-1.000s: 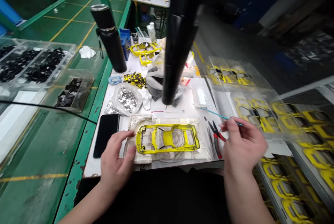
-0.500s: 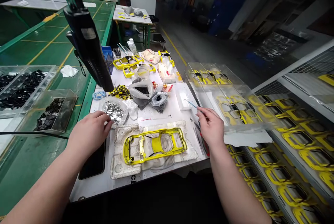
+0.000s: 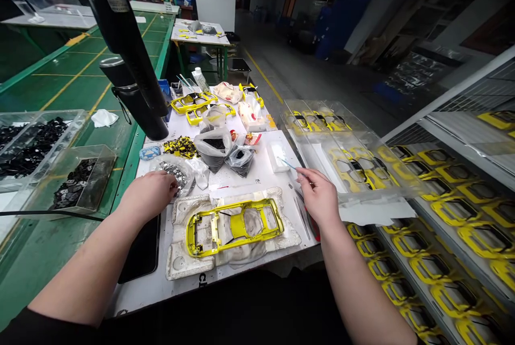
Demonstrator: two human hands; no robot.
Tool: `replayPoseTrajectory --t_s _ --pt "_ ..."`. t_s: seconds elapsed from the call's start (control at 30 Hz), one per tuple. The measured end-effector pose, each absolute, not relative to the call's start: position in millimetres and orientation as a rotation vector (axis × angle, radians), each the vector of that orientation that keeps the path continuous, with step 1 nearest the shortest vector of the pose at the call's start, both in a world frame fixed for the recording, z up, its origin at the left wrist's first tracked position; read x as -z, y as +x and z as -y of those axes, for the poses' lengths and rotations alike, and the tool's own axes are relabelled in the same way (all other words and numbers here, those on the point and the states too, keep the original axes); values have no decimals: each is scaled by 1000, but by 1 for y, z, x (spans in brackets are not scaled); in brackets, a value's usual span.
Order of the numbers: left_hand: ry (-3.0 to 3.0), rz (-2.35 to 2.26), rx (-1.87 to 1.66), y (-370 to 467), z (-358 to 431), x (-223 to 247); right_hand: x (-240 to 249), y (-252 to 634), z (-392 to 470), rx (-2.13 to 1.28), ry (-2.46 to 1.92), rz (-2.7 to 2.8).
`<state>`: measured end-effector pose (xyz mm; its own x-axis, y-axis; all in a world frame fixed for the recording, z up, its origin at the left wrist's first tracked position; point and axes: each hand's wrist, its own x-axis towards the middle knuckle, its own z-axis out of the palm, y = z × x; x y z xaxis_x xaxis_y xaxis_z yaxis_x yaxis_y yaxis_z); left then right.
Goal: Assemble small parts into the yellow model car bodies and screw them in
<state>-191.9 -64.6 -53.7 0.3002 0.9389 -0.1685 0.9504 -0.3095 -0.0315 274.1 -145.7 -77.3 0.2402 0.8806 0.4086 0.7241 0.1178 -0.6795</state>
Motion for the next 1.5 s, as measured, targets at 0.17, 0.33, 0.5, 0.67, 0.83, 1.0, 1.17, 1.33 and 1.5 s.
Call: replayPoseTrajectory --t_s 0.17,0.33,0.5,0.67,0.83,1.0,1.17,1.33,1.5 --pt "2458 -1784 217 -188 66 51 75 279 166 -228 -1699 1496" --pt "2427 -1805 184 -191 69 52 72 281 195 -113 -1803 1481" --pt "2403 -1825 181 -192 69 53 83 284 183 -285 -1821 1460" --pt "2409 -1790 170 -192 68 51 87 280 142 -405 -1729 1456" --pt "2420 -1755 155 -193 69 50 65 275 109 -321 -1641 1438" --pt "2420 -1748 145 -194 69 51 41 285 81 -263 -1645 1495" --pt "2394 -1740 152 -194 68 51 36 293 59 -269 -1686 1547" --pt "2379 -1735 159 -195 67 53 36 295 45 -295 -1692 1602" --pt "2376 -1730 151 -197 65 56 34 296 38 -280 -1703 1621"
